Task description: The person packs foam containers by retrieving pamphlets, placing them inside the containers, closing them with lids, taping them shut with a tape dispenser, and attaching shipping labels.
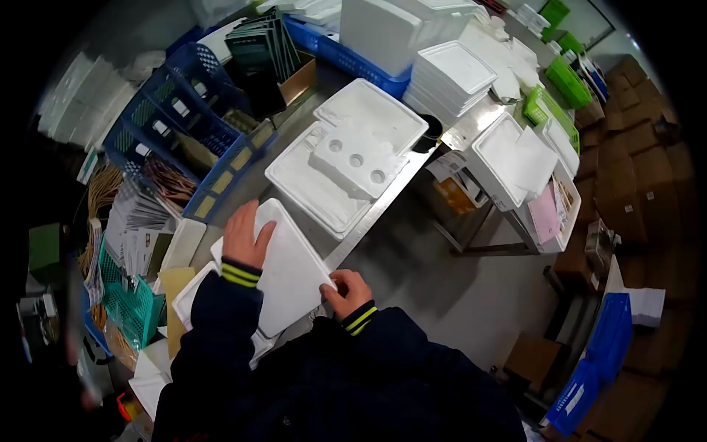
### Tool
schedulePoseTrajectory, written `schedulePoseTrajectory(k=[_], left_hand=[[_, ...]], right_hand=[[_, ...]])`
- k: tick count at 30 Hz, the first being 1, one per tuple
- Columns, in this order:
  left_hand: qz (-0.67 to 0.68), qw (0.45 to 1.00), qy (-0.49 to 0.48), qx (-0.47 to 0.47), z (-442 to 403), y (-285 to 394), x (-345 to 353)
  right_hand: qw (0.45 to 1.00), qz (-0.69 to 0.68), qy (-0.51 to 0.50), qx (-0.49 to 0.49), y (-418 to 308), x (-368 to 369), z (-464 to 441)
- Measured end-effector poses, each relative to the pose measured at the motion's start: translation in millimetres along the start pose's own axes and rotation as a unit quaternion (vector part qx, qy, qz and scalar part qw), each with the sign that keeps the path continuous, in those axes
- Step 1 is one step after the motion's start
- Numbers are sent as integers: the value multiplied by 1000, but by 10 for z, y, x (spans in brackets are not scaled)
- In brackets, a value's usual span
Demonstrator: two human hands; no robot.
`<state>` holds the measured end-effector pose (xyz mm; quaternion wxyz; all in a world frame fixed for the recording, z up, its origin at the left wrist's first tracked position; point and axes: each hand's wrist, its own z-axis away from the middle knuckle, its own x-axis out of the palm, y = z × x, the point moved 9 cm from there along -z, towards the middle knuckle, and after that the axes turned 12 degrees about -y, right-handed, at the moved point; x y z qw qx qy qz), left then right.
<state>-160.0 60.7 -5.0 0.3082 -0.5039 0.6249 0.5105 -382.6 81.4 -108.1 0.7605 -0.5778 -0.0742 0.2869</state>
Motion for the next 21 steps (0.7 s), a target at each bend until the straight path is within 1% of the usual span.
schedulePoseTrajectory(k=[1,2,3,4,5,6,7,8,9,10,11,13,15,16,17,18,19,20,21], left_hand=[[-33,999,-20,-23,-142,-13,257],[-42,993,-74,-80,-220,-98,440],[-54,981,-128,-137,-259,-210,606],[-57,980,-97,-166,-251,-296,596],[-34,979,-109,-170,-246,-375,641],[-36,976,-121,-177,-266,-419,671],[-38,973,-133,-185,-279,-439,693],[-42,973,-132,-186,-286,-421,680],[-46,967,-150,-201,-291,-444,710],[-48,963,-160,-212,-291,-451,729],[-50,958,-170,-224,-289,-459,740],[-49,953,-157,-255,-289,-553,737],[-125,928,-161,-312,-377,-766,730],[-121,937,-127,-302,-416,-837,694],[-132,933,-118,-312,-442,-925,705],[-123,935,-115,-313,-453,-975,731],[-114,936,-115,-313,-427,-1009,750],[-119,931,-125,-321,-405,-1047,779],[-118,941,-100,-300,-405,-1038,762]], right_hand=[[999,46,-2,-9,-26,-15,-6],[994,99,-15,-45,-107,-5,-2],[993,113,-14,-41,-124,-24,44],[996,78,-17,-25,-39,-18,79],[999,43,-21,-11,66,9,113],[989,-113,-85,49,661,248,63],[988,-120,-80,51,597,250,63],[968,-199,-101,116,639,324,105],[937,-275,-123,177,628,404,139],[928,-314,-95,175,576,370,100],[926,-320,-96,174,605,397,77],[962,-252,-46,97,575,275,-35],[959,-270,-23,78,560,161,-302],[957,-279,-22,74,523,140,-423],[956,-285,-20,64,461,97,-556],[971,-226,-39,74,529,119,-600],[972,-204,-73,92,577,126,-612],[970,-212,-86,78,577,93,-626],[969,-219,-95,63,593,53,-641]])
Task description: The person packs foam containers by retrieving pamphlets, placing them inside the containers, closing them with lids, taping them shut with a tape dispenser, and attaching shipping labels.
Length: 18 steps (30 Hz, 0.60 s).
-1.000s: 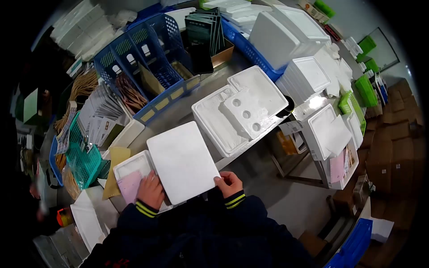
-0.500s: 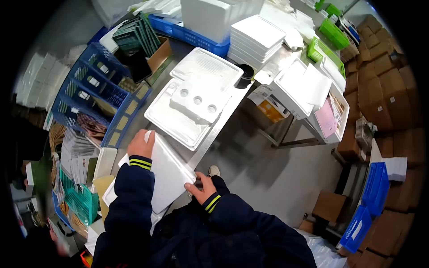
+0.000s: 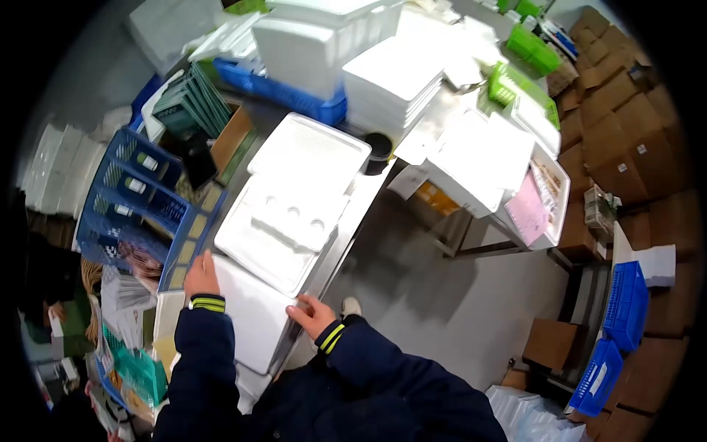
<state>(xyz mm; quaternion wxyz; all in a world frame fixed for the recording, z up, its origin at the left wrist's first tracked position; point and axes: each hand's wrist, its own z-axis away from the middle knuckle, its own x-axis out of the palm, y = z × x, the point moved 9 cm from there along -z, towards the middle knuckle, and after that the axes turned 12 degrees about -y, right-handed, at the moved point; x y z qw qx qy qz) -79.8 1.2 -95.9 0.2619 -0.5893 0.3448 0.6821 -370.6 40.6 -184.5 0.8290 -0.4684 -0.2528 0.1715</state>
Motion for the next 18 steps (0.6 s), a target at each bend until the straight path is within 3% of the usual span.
schedulePoseTrajectory(k=[2,6,12,14,16,17,18], left_hand=[[21,1000,1,-15,2,-1,-21],[57,998,-6,-1,39,66,-109],[44,999,0,-2,26,-25,-48],[45,999,-3,-7,32,-13,-64],[46,999,-4,-7,33,15,-93],[38,999,-9,-7,11,-12,-58],[38,999,-11,-12,12,-6,-29]], right_hand=[[999,-1,-8,-42,113,-136,-134],[997,68,18,42,74,-211,-241],[999,28,-22,29,-12,-255,-454],[943,178,85,-266,-529,-424,-399],[964,244,66,-86,-1006,-911,-308],[912,348,165,-139,-1186,-1340,-324],[802,437,295,-280,-1614,-1607,-216]])
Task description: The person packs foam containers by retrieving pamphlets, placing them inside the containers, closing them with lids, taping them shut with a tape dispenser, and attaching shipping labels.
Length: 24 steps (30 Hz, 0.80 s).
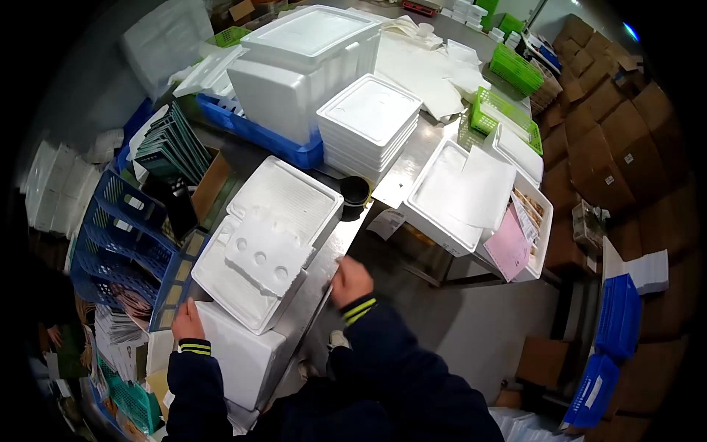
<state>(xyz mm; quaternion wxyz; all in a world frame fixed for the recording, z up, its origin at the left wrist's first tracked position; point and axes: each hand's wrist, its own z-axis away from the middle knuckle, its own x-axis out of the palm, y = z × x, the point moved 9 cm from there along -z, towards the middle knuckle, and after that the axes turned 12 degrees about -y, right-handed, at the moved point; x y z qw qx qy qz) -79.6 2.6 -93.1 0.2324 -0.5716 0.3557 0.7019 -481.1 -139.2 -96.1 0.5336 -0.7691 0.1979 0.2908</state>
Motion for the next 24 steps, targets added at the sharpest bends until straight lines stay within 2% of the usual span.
schedulePoseTrajectory(k=[1,2,3,4,5,6,7,8,10,11,12,13,14,15,16,18,20,22,24], left_hand=[[32,999,6,-1,3,2,11],[61,998,14,-7,12,-33,-1],[26,999,35,-4,-11,-59,11],[-6,997,65,37,-10,-58,4],[26,999,44,5,6,-28,-19],[16,999,46,14,4,-55,-3],[-8,1000,24,3,13,-76,14],[5,1000,21,-5,44,-15,-42],[7,999,-8,-39,134,67,-90],[48,999,10,-18,174,44,-20],[41,998,6,-47,258,79,-24],[38,997,0,-60,344,181,-159],[15,997,-19,-70,376,197,-158],[43,998,10,-39,376,215,-168],[72,997,-23,-33,351,184,-125],[78,996,-26,-16,334,200,-143],[93,996,-18,-3,354,153,-158],[114,993,-41,-1,407,97,-162],[110,992,-9,60,533,74,-201]], right_hand=[[999,45,27,-4,72,-190,-262],[987,128,70,-63,179,-220,-534],[983,176,25,-52,230,-162,-847],[966,234,30,-103,349,-24,-1060],[952,290,-97,-15,533,161,-1347],[945,293,-143,23,667,269,-1451],[903,410,-14,-124,890,451,-1408],[896,371,-243,24,1383,700,-1588],[907,377,-179,-62,1243,548,-1512],[894,332,-291,77,993,411,-1489],[909,305,-268,98,1078,297,-1424],[931,289,-219,25,1186,232,-1330],[930,259,-250,81,1383,152,-1229],[957,224,-181,41,1311,-74,-1083],[971,193,-139,28,1213,-275,-949],[976,151,-129,86,1166,-595,-706],[990,89,-80,81,698,-906,-468],[977,-175,-84,94,247,-980,-258],[956,-248,-138,81,-164,-981,-90]])
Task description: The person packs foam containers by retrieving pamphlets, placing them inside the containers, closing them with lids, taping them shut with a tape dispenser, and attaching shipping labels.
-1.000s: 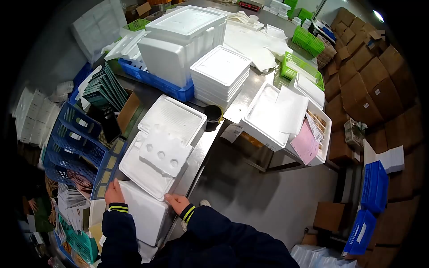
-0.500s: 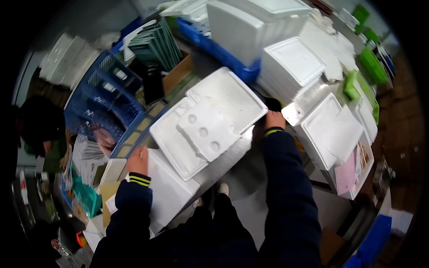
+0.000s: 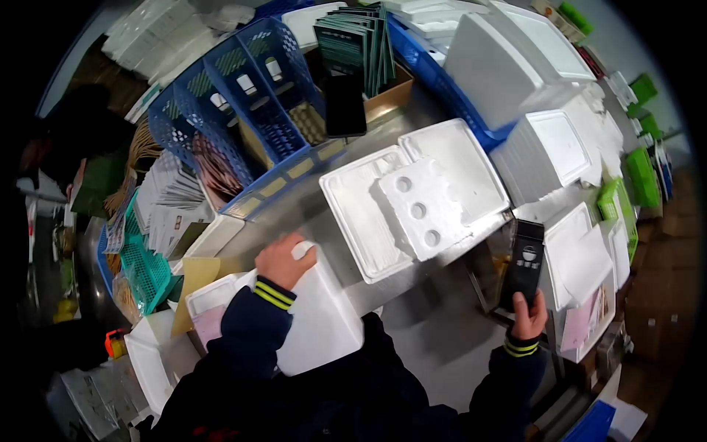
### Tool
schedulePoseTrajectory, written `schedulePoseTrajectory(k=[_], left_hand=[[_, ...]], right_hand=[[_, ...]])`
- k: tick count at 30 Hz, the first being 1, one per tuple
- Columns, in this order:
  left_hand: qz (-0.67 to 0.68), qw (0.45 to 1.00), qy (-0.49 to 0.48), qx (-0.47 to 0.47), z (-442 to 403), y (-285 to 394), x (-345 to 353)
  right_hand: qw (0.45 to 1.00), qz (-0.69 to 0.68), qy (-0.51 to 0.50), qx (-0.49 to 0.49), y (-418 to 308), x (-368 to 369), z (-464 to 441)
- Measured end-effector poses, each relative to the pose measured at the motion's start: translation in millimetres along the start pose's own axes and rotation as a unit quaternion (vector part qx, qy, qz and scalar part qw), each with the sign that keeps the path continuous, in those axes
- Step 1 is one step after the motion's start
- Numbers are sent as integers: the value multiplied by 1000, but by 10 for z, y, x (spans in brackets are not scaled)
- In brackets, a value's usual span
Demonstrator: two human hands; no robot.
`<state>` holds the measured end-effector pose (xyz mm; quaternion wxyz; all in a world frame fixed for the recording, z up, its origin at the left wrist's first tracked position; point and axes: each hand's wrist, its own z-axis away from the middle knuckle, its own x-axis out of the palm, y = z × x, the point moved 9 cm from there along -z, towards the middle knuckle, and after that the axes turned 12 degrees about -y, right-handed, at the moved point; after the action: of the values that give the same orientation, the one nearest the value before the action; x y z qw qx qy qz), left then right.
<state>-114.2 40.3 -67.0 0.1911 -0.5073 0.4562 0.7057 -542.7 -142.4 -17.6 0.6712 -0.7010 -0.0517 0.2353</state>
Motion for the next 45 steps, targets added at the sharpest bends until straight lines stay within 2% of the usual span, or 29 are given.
schedulePoseTrajectory(k=[1,2,4,6,8,10,12,14,15,16,19,21,22,24,26,28,30,34,36,39,42,44,45], left_hand=[[-5,1000,1,5,70,-55,-48],[-11,1000,1,9,149,-130,-100],[12,1000,16,10,275,-427,-136],[17,999,-29,-32,376,-638,-164],[5,999,27,25,457,-558,-277],[32,998,34,28,472,-579,-296],[62,996,47,34,467,-616,-301],[9,996,65,53,474,-583,-302],[-6,997,61,38,479,-563,-320],[-6,997,59,40,477,-548,-312],[-40,999,27,-9,467,-615,-247],[-34,999,35,8,463,-621,-235],[-24,998,49,22,466,-610,-251],[-17,999,34,37,456,-579,-228],[31,997,45,56,445,-552,-247],[-1,996,36,76,423,-512,-251],[-26,994,64,89,428,-465,-292],[-46,993,59,96,441,-488,-270],[12,995,61,73,460,-592,-245],[-3,997,57,54,471,-646,-218],[25,998,58,23,474,-701,-206],[18,996,64,63,462,-595,-245],[13,994,82,70,480,-546,-278]], right_hand=[[997,-62,-34,-17,-159,224,77],[994,-59,-84,-35,-250,400,141],[952,-267,-129,81,-86,986,352],[940,-246,-218,97,32,1603,503],[866,-399,-228,198,220,2309,747],[810,-465,-271,231,581,2895,849],[760,-561,-149,293,763,3317,820],[707,-586,-135,373,868,3504,837],[720,-557,-140,390,917,3534,792],[696,-560,-145,426,979,3602,800],[680,-543,-183,457,1068,3738,720],[667,-546,-216,458,1065,3840,638],[683,-528,-223,453,1080,3846,572],[675,-530,-237,455,1037,3898,501],[684,-521,-232,454,674,3806,396],[674,-517,-288,442,733,3891,361],[681,-509,-282,445,681,3869,335],[683,-509,-306,425,640,3917,274],[683,-509,-282,442,694,3900,309],[688,-476,-305,455,744,3839,373],[730,-429,-276,455,708,3551,491],[750,-429,-272,423,677,3469,538],[774,-381,-256,436,661,3391,546]])
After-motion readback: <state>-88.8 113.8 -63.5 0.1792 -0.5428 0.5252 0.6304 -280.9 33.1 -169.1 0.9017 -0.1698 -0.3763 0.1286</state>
